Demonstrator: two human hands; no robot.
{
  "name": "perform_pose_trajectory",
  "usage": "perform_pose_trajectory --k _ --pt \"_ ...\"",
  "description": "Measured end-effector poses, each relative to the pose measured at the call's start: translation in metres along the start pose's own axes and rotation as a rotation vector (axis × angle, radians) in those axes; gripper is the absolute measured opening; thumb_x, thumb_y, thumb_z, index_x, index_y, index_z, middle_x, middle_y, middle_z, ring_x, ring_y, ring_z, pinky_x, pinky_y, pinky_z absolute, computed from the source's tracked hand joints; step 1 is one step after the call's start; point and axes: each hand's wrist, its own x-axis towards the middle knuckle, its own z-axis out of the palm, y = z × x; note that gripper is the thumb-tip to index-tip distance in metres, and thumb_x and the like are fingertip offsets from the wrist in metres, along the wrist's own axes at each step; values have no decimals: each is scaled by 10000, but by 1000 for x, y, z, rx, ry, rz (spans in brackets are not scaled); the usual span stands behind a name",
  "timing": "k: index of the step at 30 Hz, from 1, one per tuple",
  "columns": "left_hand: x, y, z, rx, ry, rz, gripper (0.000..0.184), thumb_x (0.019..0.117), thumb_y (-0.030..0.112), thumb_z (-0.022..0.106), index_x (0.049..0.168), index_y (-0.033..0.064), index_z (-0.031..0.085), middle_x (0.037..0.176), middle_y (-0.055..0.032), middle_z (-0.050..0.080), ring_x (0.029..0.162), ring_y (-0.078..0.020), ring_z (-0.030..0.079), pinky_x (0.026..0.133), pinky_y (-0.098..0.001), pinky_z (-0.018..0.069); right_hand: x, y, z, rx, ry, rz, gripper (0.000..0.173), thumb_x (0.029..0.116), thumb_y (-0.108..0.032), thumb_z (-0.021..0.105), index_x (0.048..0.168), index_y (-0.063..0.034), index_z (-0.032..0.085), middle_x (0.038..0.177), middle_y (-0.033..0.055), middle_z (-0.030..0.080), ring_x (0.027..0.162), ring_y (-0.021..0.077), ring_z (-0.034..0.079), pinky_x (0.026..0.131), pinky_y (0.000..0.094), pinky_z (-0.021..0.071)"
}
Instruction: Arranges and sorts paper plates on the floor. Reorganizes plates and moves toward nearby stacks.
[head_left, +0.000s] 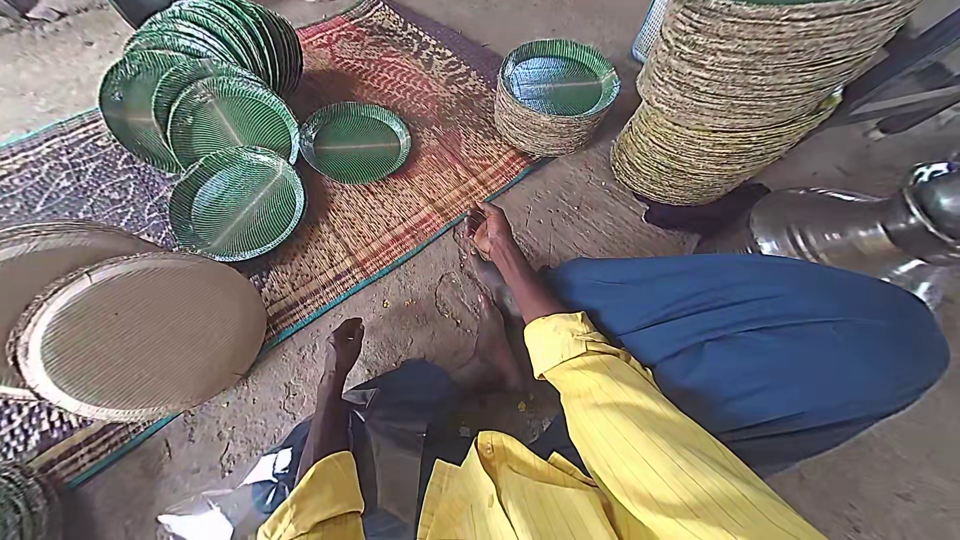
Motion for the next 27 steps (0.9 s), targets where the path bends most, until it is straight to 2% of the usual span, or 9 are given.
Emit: perform_pose_trajectory --k 5,9,12,15,18,20,23,25,27 --pt "7 27 -6 30 -43 33 386 1072 165 475 1339 -85 595 1242 -287 672 1119 -378 687 1014 -499 521 5 -7 1 -27 6 -26 224 1062 -269 466 1192 -105 546 959 46 631 665 118 590 541 257 483" --pt "24 49 -11 189 -202 77 396 1072 174 485 1374 -63 582 1282 -266 665 1178 -383 664 1056 -522 489 20 -20 -3 -15 8 -88 198 1074 -261 428 1115 -108 547 867 29 621 612 110 581 534 252 497" --pt "39 57 -9 324 -306 158 391 1060 185 511 1372 -32 600 1268 -254 672 1162 -397 668 1043 -556 492 32 -31 -5 -9 51 -126 189 1077 -258 419 1112 -115 537 872 30 610 601 109 568 520 249 494" --pt "50 60 -6 298 -309 245 365 1053 170 526 1333 -40 630 1240 -261 681 1132 -409 678 1022 -568 501 46 -43 -10 9 112 -152 188 1073 -251 421 1125 -113 537 895 35 608 624 117 569 542 258 494" --pt "58 53 -8 140 -201 294 334 1047 124 532 1283 -81 651 1221 -272 693 1095 -402 695 984 -547 527 63 -53 -14 10 165 -181 187 1071 -257 424 1117 -115 538 883 36 604 626 118 571 542 256 494" --pt "65 43 -10 72 -89 305 321 1040 102 539 1268 -92 656 1196 -281 699 1062 -406 706 967 -549 538 73 -61 -16 3 184 -196 211 1073 -259 431 1181 -105 528 931 49 595 652 126 570 562 265 498" --pt "73 22 -8 -5 67 316 314 1015 106 553 1224 -93 675 1110 -287 717 960 -407 720 902 -557 552 90 -71 -18 -34 237 -215 200 1064 -259 453 1161 -103 530 921 50 602 647 127 578 567 270 508" --pt "76 7 -6 -55 199 352 336 989 136 546 1169 -107 692 1029 -279 731 868 -376 729 840 -529 572 101 -81 -18 -88 261 -229 228 1063 -260 474 1198 -87 535 922 59 603 661 133 587 580 278 519" --pt "76 -7 -3 -143 341 349 374 999 177 530 1136 -136 681 957 -271 727 810 -295 726 817 -445 586 111 -92 -19 -174 275 -253 221 1059 -246 510 1202 -81 541 903 61 608 669 138 596 595 286 528"
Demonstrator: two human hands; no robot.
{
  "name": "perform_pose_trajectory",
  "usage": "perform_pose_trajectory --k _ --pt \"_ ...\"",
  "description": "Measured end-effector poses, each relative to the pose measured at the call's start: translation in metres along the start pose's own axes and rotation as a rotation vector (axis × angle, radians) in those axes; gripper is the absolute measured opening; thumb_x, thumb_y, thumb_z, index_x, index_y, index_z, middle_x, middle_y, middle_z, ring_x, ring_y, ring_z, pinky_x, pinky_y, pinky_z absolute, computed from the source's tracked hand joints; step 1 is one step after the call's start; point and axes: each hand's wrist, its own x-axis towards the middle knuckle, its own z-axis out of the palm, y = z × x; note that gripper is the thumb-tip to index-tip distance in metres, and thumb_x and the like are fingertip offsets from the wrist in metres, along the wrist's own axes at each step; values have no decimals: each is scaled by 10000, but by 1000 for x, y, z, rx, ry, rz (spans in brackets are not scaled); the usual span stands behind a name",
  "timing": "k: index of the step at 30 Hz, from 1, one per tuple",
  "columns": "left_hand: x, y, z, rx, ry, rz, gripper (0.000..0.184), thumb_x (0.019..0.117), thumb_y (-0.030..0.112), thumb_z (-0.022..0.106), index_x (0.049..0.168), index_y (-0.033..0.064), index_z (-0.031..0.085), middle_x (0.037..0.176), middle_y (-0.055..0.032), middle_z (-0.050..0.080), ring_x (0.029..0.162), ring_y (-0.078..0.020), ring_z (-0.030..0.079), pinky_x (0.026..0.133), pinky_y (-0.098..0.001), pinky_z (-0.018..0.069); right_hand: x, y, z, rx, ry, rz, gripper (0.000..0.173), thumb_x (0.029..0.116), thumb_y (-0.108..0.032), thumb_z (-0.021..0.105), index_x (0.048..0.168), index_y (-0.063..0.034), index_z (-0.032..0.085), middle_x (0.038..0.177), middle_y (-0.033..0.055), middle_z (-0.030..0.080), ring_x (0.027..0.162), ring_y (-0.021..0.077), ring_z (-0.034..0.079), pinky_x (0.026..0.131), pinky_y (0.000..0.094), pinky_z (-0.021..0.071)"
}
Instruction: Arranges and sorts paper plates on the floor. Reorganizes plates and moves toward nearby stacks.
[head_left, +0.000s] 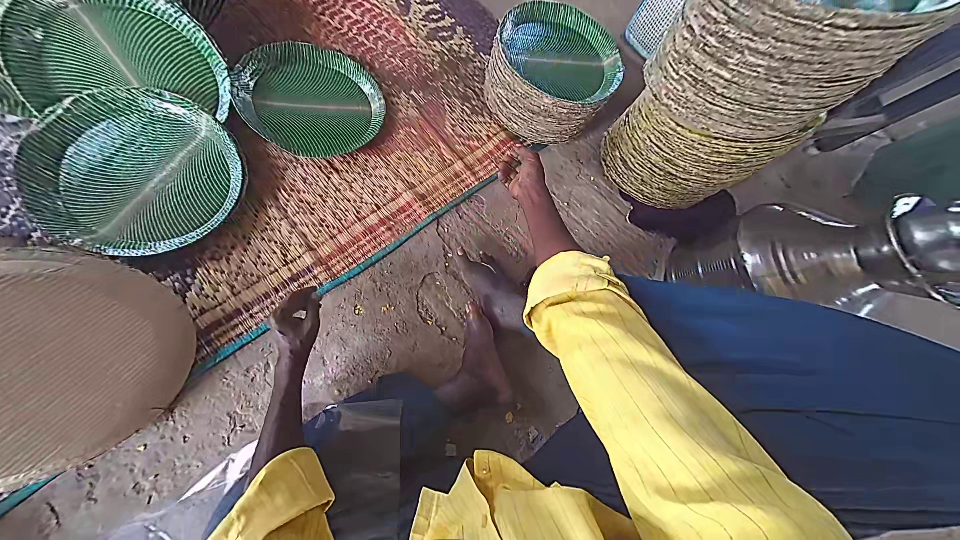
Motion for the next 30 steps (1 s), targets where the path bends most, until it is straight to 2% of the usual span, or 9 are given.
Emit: perform_pose_trajectory --k 2,5,7,9,13,18,21,25,30 --pt "-7 -15 0 -97 137 -29 401 1019 200 515 1114 -162 660 914 -235 718 769 -156 700 788 -313 581 12 -11 3 -122 43 -44 190 1035 -225 532 1153 -79 558 859 55 626 632 127 603 558 274 525" --pt "-14 -27 -2 -231 292 -86 378 1019 178 500 1077 -175 623 815 -73 689 709 22 641 726 -175 551 27 -29 8 -300 82 -101 250 1060 -241 515 1214 -54 576 913 73 652 669 138 614 585 290 520" --pt "-12 -35 -4 -305 363 -101 344 1014 184 499 1050 -138 616 770 34 675 691 49 647 716 -173 564 40 -37 10 -355 83 -123 281 1074 -251 499 1253 -46 571 942 85 662 685 144 634 590 289 534" --pt "-9 -40 -5 -347 393 -93 313 1012 179 505 1040 -112 615 765 72 676 690 45 656 718 -186 575 51 -37 9 -349 91 -110 300 1073 -260 500 1284 -55 559 979 86 656 713 152 636 609 297 537" --pt "-13 -45 -4 -298 335 -108 379 1017 222 513 1070 -140 615 836 18 673 722 49 638 734 -170 559 68 -28 -2 -197 110 -61 400 1076 -344 490 1385 -90 475 1192 106 629 892 172 659 728 313 556" --pt "-19 -55 -6 -150 256 -81 515 1041 336 519 1063 -161 647 860 -156 693 732 -20 650 735 -200 558 95 -10 -18 -23 119 -57 618 1093 -523 350 1539 -95 329 1441 169 518 1159 251 631 891 373 556" --pt "-24 -59 -9 -87 212 -87 572 1046 376 495 1066 -174 653 863 -234 689 739 -112 658 757 -272 556 110 -4 -24 65 130 -58 670 1085 -559 334 1582 -119 245 1495 187 471 1214 289 609 919 418 555" --pt "-26 -64 -11 -73 222 -92 541 1040 361 504 1053 -160 648 847 -182 682 732 -65 648 739 -231 555 122 2 -24 140 138 -55 696 1079 -588 310 1601 -138 214 1511 187 456 1242 301 598 944 436 551" --pt "-30 -67 -15 46 199 -70 553 1073 347 452 1080 -175 636 851 -263 676 724 -167 665 760 -308 560 130 6 -24 193 137 -56 695 1078 -602 287 1596 -148 202 1501 196 455 1237 312 600 940 456 555"
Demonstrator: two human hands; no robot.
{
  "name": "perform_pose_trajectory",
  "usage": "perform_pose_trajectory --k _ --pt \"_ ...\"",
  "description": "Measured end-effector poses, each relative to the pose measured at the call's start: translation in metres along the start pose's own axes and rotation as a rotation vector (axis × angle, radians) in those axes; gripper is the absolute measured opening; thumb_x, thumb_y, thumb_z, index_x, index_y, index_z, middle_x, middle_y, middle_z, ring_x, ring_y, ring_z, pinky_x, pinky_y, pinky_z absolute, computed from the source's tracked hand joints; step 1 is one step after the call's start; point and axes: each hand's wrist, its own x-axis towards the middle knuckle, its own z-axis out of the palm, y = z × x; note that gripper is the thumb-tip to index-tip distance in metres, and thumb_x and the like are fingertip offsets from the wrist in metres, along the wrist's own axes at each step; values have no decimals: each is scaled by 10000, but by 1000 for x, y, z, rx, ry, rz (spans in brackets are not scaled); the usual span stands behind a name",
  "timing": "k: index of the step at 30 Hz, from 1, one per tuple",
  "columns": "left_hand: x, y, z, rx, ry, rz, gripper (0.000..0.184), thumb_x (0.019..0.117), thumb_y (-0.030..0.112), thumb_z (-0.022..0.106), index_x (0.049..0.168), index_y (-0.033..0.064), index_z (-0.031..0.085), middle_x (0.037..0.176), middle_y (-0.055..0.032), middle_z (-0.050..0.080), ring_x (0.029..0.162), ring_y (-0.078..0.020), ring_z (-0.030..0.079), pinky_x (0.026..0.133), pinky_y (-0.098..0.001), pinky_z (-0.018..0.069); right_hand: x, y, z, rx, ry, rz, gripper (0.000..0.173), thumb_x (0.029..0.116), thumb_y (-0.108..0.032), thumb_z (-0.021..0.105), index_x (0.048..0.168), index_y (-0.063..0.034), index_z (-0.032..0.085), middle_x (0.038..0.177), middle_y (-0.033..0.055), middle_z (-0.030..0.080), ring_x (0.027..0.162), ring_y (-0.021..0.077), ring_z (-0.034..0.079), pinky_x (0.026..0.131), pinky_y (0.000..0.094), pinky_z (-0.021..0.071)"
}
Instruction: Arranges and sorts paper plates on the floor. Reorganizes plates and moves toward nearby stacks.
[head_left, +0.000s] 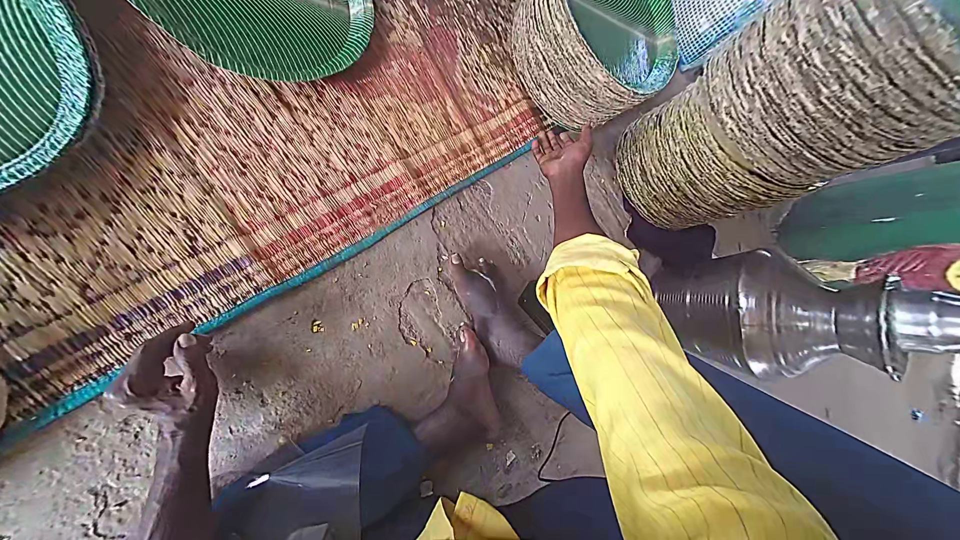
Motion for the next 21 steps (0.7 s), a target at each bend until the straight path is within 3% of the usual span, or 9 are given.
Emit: perform_pose_trajectory --k 2,5,8,11,15,21 --pt "2 -2 4 -16 -23 -1 508 1054 321 485 1074 -159 650 884 -258 681 764 -176 667 782 -321 563 -1 7 1 -4 -9 -5 683 1084 -590 279 1584 -132 194 1482 206 458 1211 323 605 926 465 555" --pt "5 -11 16 23 -20 59 454 1027 297 528 990 -123 696 837 -254 695 713 -237 673 714 -376 565 -6 22 1 -43 -22 -18 668 1091 -583 262 1583 -134 212 1506 199 459 1204 322 614 911 464 556" --pt "11 0 18 39 -65 34 469 1023 319 510 1030 -113 691 852 -258 685 698 -253 636 688 -392 528 -18 35 5 -56 -8 -25 648 1093 -558 293 1578 -132 240 1509 196 449 1212 315 607 918 444 552" --pt "18 13 16 88 -195 59 471 1008 328 495 1098 -85 703 912 -271 715 762 -356 693 714 -514 551 -33 43 13 -113 -28 -9 634 1096 -548 294 1572 -131 260 1484 194 464 1192 312 611 911 439 554" --pt "20 23 19 129 -254 129 489 994 348 499 1108 -75 716 864 -242 725 758 -391 713 719 -577 558 -58 54 32 -297 -116 -2 583 1107 -526 254 1514 -123 364 1364 172 564 1048 274 652 821 407 556" --pt "21 32 17 113 -250 179 472 989 330 492 1078 -69 729 824 -224 727 698 -370 712 668 -555 562 -104 39 71 -556 -303 -59 521 1124 -446 236 1443 -95 451 1176 135 664 868 222 668 720 376 549"
